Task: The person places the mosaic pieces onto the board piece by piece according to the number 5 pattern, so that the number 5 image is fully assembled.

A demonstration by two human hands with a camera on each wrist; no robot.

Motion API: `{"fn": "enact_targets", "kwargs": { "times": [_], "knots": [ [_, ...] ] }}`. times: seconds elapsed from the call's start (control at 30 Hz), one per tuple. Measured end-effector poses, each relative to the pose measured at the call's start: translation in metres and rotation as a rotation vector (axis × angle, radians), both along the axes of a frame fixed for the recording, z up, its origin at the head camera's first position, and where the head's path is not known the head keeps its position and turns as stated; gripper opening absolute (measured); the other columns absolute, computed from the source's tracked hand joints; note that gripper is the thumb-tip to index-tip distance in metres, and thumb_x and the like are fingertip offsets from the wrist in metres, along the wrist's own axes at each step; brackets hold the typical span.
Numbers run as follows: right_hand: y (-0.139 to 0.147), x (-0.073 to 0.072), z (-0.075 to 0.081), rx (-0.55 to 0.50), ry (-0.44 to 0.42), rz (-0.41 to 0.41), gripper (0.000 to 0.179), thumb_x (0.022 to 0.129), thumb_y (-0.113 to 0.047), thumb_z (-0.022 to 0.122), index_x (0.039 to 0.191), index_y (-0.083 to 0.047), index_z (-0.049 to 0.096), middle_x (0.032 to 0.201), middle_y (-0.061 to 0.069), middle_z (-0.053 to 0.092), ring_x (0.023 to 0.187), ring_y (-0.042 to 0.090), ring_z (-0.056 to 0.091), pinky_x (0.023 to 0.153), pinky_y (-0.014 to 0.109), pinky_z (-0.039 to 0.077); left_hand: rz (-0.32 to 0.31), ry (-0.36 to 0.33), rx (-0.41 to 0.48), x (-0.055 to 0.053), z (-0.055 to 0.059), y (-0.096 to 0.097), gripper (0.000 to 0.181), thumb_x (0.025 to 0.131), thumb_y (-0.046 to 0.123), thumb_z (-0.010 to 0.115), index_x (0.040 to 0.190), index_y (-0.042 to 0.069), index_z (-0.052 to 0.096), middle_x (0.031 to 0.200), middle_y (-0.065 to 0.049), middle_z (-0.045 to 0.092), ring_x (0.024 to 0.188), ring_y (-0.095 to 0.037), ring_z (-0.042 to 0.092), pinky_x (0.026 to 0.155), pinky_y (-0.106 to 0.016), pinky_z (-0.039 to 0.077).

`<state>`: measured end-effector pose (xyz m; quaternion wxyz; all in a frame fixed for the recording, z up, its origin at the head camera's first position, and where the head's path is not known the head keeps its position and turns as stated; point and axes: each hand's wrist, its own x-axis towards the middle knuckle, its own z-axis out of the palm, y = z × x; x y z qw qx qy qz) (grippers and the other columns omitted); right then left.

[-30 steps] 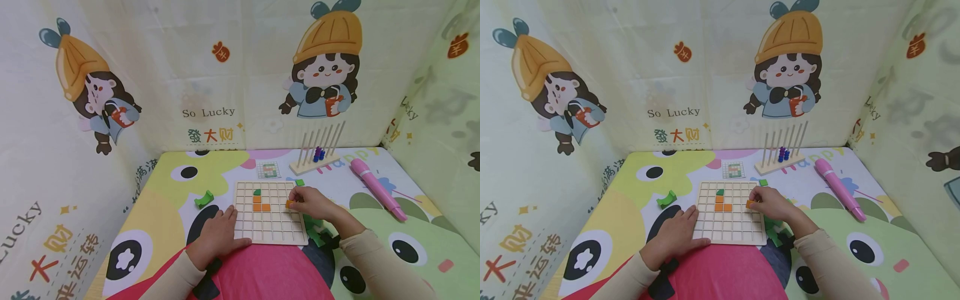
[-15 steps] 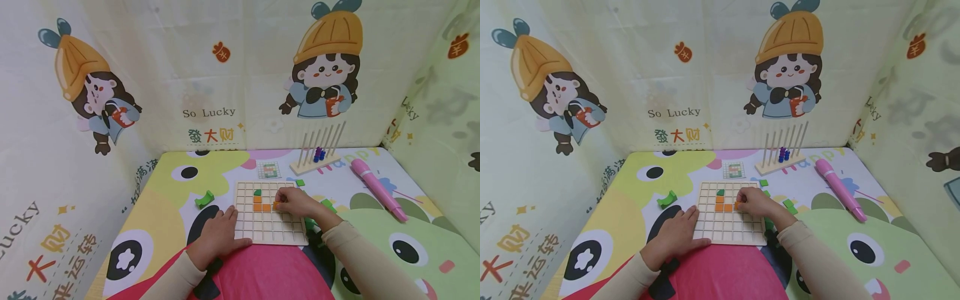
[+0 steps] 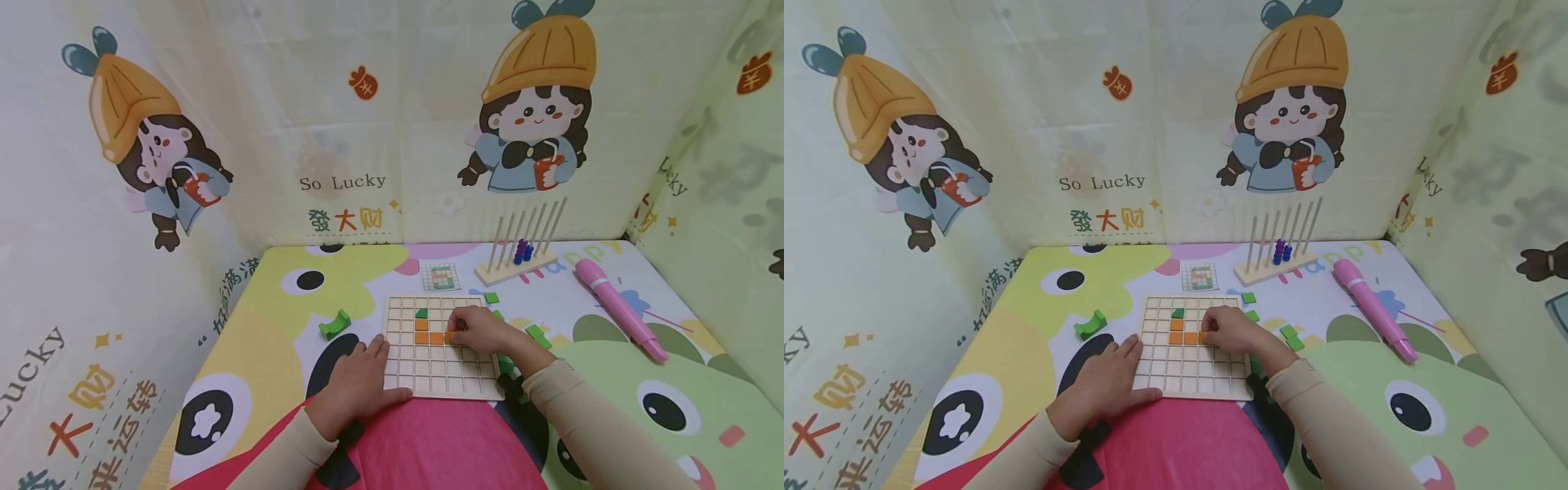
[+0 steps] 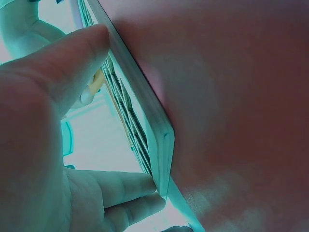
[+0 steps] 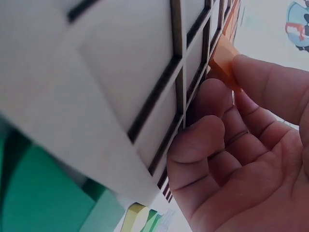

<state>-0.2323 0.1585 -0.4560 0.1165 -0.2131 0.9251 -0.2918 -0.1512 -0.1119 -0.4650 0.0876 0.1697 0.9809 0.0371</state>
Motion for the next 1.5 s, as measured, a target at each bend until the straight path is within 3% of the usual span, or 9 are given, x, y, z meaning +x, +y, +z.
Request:
{"fn": "enact_targets", "kwargs": {
  "times": [0.5,0.73,1.03,1.3,1.5],
  "knots": [
    [-0.015,0.000,0.002,0.107,0.036,-0.020,0.008,0.094,-0.007,0.071,0.090,-0.012,0.067,0.081,-0.002,0.062,0.076,0.015,0.053,0.072,0.034,0.046,0.010,-0.002,-0.002,-0.001,0.000,-0.001,0.107,0.078,0.077,0.071,0.156,0.008,0.045,0.160,-0.010,0.046,0.131,-0.031,0.053,0.086,-0.045,0.059],
    [-0.001,-0.002,0.007,0.094,0.034,-0.033,0.001,0.097,-0.012,0.068,0.097,-0.011,0.067,0.086,0.000,0.064,0.077,0.016,0.055,0.071,0.035,0.047,0.018,-0.009,-0.001,-0.002,-0.004,-0.002,0.109,0.078,0.079,0.069,0.158,0.009,0.043,0.161,-0.009,0.044,0.134,-0.032,0.051,0.088,-0.045,0.059],
    [0.045,-0.033,0.011,0.099,0.044,-0.152,0.029,0.101,-0.014,0.061,0.125,0.003,0.061,0.107,0.020,0.068,0.085,0.027,0.063,0.075,0.044,0.055,0.015,0.008,-0.019,-0.001,-0.003,-0.003,0.108,0.079,0.079,0.068,0.158,0.009,0.043,0.162,-0.009,0.044,0.133,-0.031,0.052,0.087,-0.045,0.059],
    [0.067,-0.053,0.004,0.202,0.047,-0.226,0.042,0.097,-0.014,0.066,0.134,0.004,0.058,0.109,0.022,0.068,0.096,0.033,0.061,0.087,0.052,0.052,0.000,0.006,-0.012,0.001,-0.001,0.000,0.109,0.078,0.079,0.068,0.157,0.008,0.043,0.161,-0.010,0.045,0.133,-0.032,0.052,0.088,-0.047,0.059],
    [0.072,-0.060,0.002,0.237,0.038,-0.240,0.037,0.095,-0.013,0.066,0.130,0.001,0.064,0.121,0.027,0.068,0.103,0.036,0.062,0.095,0.056,0.050,0.003,0.009,-0.013,0.001,0.000,0.001,0.109,0.078,0.078,0.069,0.157,0.008,0.044,0.161,-0.010,0.045,0.133,-0.032,0.052,0.090,-0.049,0.058]
  ]
}}
